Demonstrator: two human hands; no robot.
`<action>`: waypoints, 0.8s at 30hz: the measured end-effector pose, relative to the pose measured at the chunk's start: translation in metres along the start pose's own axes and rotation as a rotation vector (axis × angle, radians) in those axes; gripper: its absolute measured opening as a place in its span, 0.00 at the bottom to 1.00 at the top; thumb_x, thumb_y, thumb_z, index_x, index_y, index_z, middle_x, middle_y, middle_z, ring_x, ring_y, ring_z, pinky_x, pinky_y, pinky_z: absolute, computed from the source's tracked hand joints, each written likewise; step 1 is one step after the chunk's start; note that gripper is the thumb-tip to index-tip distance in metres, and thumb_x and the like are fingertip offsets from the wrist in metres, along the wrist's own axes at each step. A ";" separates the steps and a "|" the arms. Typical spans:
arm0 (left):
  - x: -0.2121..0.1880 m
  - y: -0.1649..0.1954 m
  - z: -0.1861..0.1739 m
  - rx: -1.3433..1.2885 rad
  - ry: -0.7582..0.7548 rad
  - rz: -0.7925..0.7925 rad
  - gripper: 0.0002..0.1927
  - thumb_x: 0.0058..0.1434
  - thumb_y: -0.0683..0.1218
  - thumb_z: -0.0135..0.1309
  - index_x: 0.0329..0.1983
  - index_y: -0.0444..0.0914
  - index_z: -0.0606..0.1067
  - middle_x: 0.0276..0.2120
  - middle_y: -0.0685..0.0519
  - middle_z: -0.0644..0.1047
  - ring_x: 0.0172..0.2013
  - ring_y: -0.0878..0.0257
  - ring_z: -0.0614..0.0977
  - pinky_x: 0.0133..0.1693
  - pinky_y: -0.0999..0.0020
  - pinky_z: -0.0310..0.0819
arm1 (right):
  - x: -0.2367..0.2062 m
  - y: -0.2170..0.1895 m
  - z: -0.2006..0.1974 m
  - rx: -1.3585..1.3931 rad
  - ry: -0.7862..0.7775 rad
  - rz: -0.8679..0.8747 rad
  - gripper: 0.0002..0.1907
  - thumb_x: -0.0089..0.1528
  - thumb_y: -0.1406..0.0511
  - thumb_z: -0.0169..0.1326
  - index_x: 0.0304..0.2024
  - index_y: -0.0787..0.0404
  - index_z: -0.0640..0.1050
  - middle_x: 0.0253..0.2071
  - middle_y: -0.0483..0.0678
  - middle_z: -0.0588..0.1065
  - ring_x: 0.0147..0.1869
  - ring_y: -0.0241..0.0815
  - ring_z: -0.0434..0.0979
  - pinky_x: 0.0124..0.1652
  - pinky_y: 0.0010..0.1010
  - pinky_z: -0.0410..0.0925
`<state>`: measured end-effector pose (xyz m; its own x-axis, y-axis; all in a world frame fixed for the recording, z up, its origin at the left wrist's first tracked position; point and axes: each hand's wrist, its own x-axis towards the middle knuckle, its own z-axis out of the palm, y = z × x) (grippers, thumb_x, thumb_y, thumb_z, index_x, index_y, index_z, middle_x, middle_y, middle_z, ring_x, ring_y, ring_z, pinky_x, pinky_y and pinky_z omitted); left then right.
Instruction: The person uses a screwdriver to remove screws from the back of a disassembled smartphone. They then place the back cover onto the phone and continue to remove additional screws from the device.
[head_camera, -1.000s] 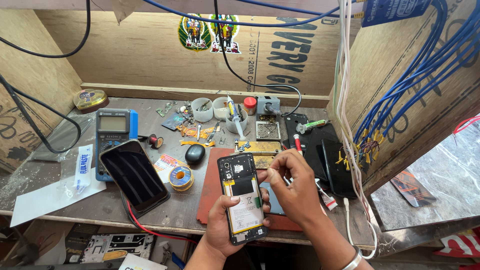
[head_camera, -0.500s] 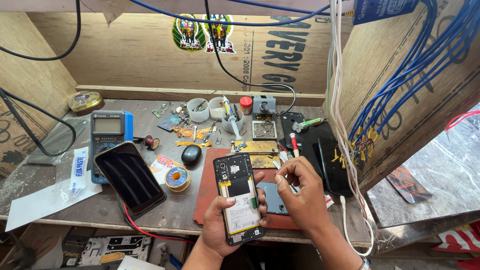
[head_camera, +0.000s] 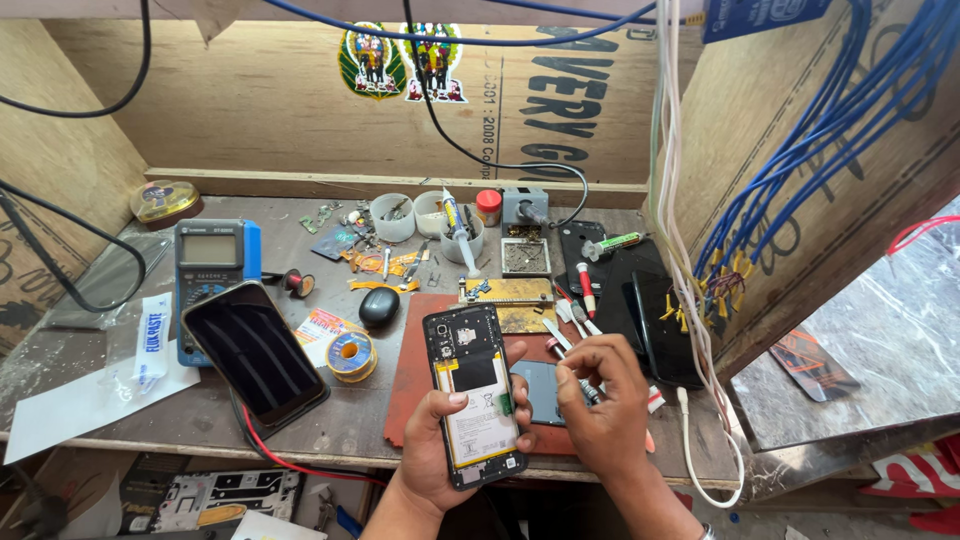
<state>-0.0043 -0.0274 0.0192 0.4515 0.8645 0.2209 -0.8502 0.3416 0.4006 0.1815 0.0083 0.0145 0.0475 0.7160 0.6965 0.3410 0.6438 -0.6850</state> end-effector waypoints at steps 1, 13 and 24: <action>0.000 0.000 0.000 0.006 -0.003 0.004 0.43 0.58 0.51 0.50 0.75 0.30 0.57 0.46 0.44 0.74 0.45 0.58 0.78 0.47 0.58 0.75 | 0.000 0.001 0.001 0.000 -0.007 0.012 0.03 0.59 0.71 0.58 0.34 0.64 0.76 0.39 0.46 0.73 0.35 0.32 0.71 0.35 0.24 0.66; -0.001 0.000 0.000 0.003 -0.005 0.008 0.43 0.59 0.51 0.49 0.76 0.30 0.56 0.46 0.45 0.73 0.45 0.58 0.78 0.48 0.58 0.75 | -0.003 -0.002 -0.003 -0.058 -0.059 -0.011 0.05 0.57 0.70 0.60 0.34 0.62 0.77 0.37 0.45 0.74 0.33 0.33 0.69 0.33 0.25 0.64; -0.001 0.000 0.000 0.005 -0.015 0.002 0.43 0.59 0.52 0.49 0.76 0.31 0.55 0.46 0.45 0.73 0.46 0.59 0.78 0.48 0.59 0.75 | -0.005 -0.001 -0.002 -0.062 -0.049 -0.002 0.05 0.57 0.70 0.60 0.35 0.62 0.77 0.38 0.44 0.74 0.33 0.32 0.68 0.32 0.24 0.64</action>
<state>-0.0043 -0.0278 0.0187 0.4539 0.8596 0.2347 -0.8497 0.3384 0.4043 0.1833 0.0036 0.0119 0.0016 0.7281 0.6855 0.3982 0.6283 -0.6683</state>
